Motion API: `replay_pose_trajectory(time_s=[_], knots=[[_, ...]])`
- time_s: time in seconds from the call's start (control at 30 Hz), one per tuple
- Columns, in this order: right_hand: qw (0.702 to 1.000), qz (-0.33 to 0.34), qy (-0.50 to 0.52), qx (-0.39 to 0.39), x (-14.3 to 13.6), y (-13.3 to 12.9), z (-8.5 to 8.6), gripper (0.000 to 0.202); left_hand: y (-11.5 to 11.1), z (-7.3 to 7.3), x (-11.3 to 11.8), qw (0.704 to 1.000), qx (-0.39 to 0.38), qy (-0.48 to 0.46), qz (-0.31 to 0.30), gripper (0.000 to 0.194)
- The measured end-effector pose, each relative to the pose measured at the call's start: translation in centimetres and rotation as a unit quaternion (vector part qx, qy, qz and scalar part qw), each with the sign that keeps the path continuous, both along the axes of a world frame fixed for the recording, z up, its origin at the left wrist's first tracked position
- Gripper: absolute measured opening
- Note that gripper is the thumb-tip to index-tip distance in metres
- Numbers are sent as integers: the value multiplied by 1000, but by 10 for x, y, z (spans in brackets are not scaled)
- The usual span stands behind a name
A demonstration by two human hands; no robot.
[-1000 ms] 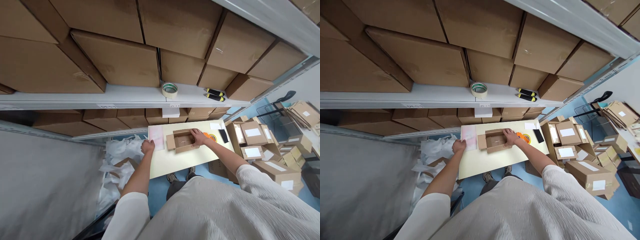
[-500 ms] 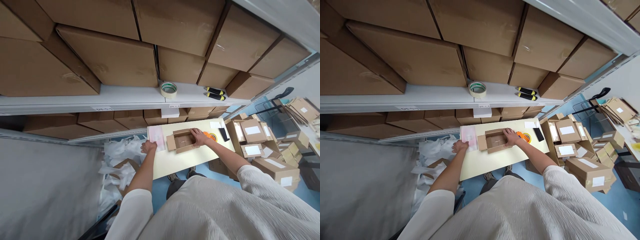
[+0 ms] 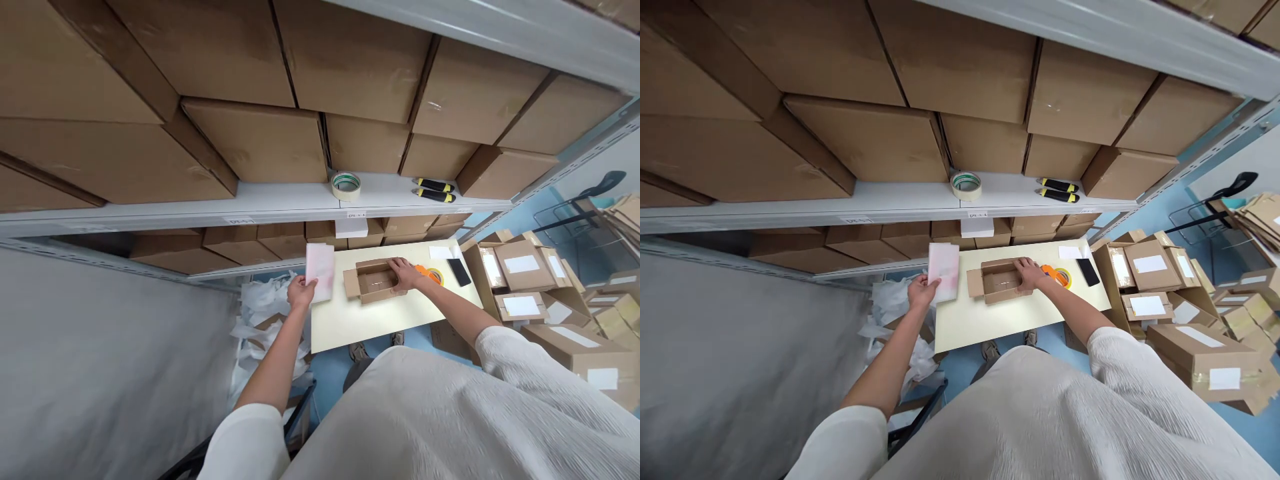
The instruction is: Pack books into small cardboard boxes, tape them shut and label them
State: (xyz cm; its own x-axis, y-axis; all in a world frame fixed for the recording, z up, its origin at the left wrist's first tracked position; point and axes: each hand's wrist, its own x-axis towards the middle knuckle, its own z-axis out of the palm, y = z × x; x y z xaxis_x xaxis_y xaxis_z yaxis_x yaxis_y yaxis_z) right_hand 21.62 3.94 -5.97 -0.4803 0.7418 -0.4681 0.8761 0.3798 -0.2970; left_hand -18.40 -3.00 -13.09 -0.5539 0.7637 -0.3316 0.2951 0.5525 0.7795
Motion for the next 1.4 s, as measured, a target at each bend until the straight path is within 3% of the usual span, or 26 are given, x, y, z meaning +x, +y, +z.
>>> replay_pose_trajectory(time_s=[0.1, 0.17, 0.3, 0.4, 0.53, 0.73, 0.93, 1.07, 1.17, 1.27, 1.33, 1.4], knots=[[1000, -14, 7, -6, 4, 0, -2, 131, -7, 27, 5, 988, 104, -107, 48, 31], [1000, -28, 11, -11, 6, 0, -4, 132, -8, 44, 19, 975, 164, -146, 31, 34], [999, -34, 20, -9, 9, 1, -11, 135, 3, 72, 66, 978, 160, -107, -78, 32], [999, -31, 41, 2, 11, 0, -16, 143, 12, 81, 100, 972, 140, -27, -186, 21], [994, -49, 93, 27, 20, -8, -23, 152, 26, 83, 124, 955, 97, 59, -276, 16], [982, -133, 126, 51, 31, -24, -29, 150, 53, 72, 135, 913, 5, 144, -382, 18], [981, -111, 144, 65, 32, -25, -29, 149, 60, 60, 154, 875, -59, 170, -450, 18], [984, -111, 130, 45, 34, -23, -27, 150, 51, 64, 155, 877, 19, 185, -442, 23], [986, -111, 114, 45, 35, -22, -25, 145, 42, 68, 139, 900, 77, 196, -382, 22], [980, -150, 109, 76, 39, -19, -22, 114, 31, 64, 115, 947, 72, 186, -250, 28], [963, -221, 118, 95, 44, -16, -20, 88, 24, 57, 101, 975, 53, 147, -157, 28], [936, -314, 139, 79, 51, -11, -17, 72, 16, 49, 91, 986, 36, 113, -120, 27]])
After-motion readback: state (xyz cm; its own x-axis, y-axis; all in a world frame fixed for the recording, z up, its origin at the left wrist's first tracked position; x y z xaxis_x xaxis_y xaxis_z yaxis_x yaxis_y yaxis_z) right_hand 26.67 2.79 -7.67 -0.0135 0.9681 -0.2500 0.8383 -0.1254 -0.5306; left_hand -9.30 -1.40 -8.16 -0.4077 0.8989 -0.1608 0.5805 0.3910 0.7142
